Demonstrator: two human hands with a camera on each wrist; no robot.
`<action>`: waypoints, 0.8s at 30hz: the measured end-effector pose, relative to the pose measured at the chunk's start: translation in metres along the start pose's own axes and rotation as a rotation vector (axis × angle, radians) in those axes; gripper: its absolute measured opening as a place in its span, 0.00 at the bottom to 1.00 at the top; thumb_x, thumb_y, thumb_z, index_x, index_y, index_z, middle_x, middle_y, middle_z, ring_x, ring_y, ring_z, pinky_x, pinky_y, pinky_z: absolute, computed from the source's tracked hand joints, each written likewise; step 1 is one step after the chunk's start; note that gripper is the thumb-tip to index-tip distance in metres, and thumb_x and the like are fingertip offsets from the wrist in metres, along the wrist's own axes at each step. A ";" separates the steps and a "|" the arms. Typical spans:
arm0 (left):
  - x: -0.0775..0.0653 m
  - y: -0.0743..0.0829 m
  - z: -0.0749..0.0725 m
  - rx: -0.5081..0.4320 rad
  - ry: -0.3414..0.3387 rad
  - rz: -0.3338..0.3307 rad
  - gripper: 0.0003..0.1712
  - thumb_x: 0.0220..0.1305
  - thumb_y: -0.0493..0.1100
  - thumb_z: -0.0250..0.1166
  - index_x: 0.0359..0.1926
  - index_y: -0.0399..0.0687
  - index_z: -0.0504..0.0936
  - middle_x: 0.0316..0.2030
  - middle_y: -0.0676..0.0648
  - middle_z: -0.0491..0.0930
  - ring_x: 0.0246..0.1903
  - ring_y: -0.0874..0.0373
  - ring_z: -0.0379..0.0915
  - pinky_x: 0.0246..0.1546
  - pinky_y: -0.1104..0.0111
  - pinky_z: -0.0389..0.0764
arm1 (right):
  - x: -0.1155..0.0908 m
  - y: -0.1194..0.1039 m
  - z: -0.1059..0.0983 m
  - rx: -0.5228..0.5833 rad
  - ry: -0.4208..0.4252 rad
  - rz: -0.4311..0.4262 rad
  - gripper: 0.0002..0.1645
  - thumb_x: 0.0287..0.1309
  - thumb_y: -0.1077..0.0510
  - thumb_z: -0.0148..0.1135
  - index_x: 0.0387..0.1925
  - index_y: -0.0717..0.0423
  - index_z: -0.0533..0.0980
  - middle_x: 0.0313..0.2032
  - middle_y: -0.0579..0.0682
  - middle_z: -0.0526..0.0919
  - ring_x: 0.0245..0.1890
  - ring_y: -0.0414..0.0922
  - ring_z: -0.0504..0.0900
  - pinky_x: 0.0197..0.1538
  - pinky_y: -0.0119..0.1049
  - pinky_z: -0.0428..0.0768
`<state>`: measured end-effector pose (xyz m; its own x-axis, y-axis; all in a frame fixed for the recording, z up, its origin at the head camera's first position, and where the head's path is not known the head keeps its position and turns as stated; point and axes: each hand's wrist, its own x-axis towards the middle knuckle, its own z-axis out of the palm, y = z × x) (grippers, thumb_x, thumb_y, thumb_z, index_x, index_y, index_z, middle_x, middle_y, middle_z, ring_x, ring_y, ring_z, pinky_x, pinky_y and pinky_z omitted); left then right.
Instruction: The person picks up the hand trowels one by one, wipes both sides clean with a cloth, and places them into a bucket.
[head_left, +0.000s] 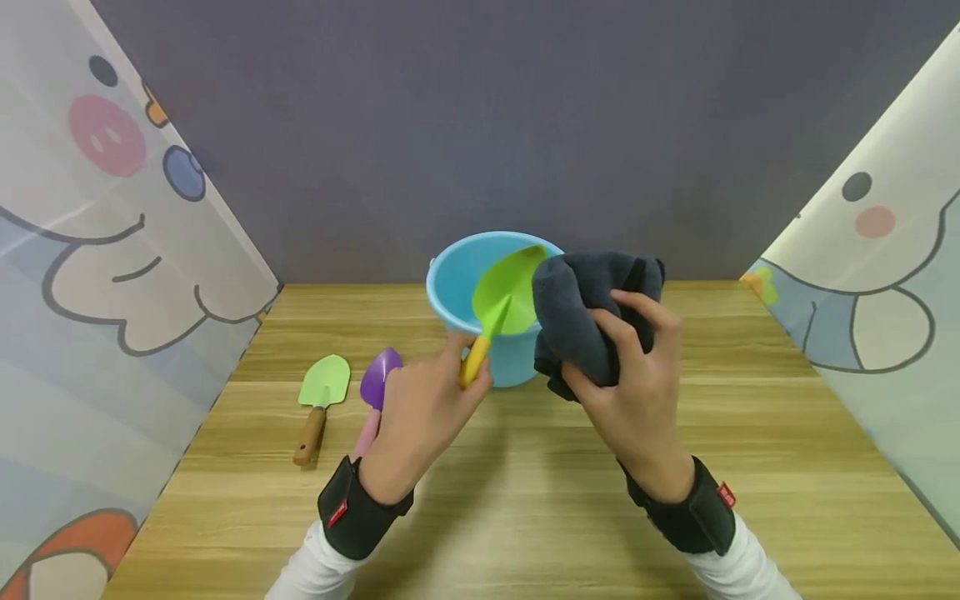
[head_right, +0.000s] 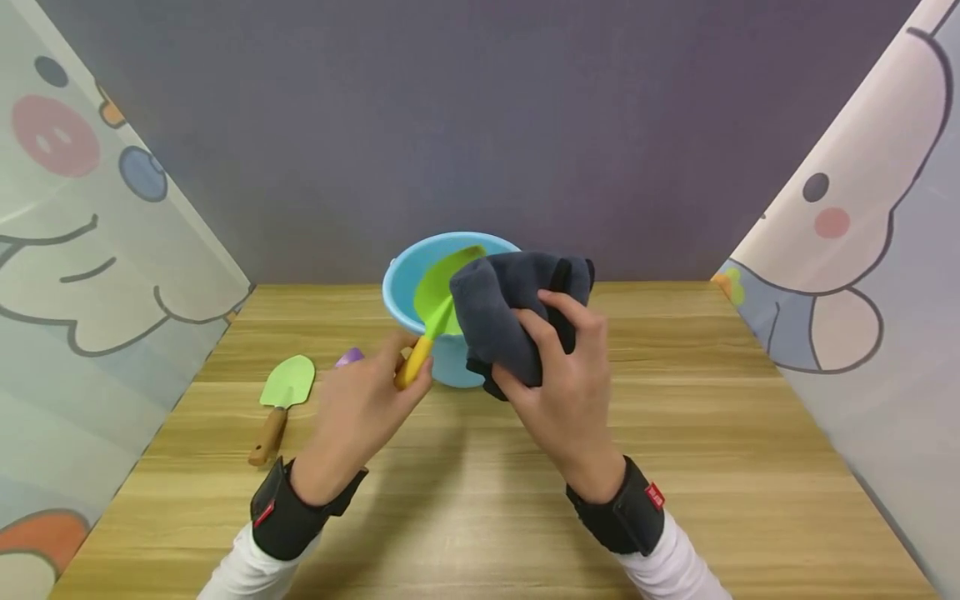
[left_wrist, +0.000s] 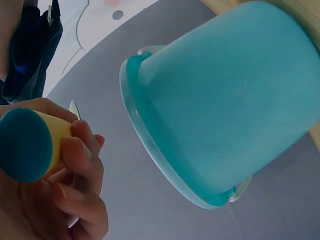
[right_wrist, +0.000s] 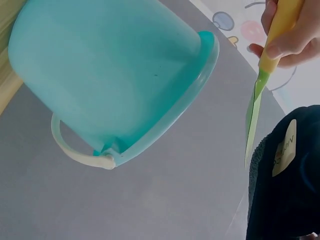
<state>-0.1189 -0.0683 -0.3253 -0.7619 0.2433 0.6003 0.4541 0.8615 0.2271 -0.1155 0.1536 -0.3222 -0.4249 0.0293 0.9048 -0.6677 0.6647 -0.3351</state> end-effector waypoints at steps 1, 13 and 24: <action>0.000 0.001 0.000 0.007 -0.002 0.005 0.13 0.64 0.47 0.67 0.45 0.47 0.77 0.13 0.55 0.62 0.10 0.63 0.54 0.12 0.74 0.52 | 0.000 -0.001 0.000 0.001 0.000 -0.007 0.21 0.55 0.54 0.66 0.48 0.62 0.79 0.58 0.70 0.70 0.58 0.68 0.72 0.61 0.48 0.70; -0.003 0.009 0.005 -0.006 -0.015 0.055 0.14 0.62 0.48 0.70 0.41 0.48 0.75 0.13 0.57 0.59 0.10 0.63 0.56 0.14 0.74 0.53 | -0.008 -0.007 0.005 0.012 -0.068 -0.079 0.22 0.58 0.52 0.68 0.50 0.60 0.79 0.58 0.69 0.71 0.54 0.67 0.73 0.57 0.50 0.72; -0.004 0.012 0.005 -0.001 -0.069 0.063 0.20 0.50 0.45 0.75 0.38 0.53 0.72 0.13 0.58 0.59 0.12 0.63 0.57 0.14 0.72 0.54 | -0.013 -0.015 0.012 -0.020 -0.140 -0.216 0.22 0.70 0.45 0.58 0.52 0.58 0.79 0.57 0.68 0.71 0.49 0.63 0.72 0.46 0.55 0.76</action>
<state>-0.1126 -0.0563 -0.3284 -0.7617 0.3268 0.5595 0.5023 0.8433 0.1911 -0.1077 0.1341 -0.3321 -0.3552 -0.2173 0.9092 -0.7403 0.6592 -0.1317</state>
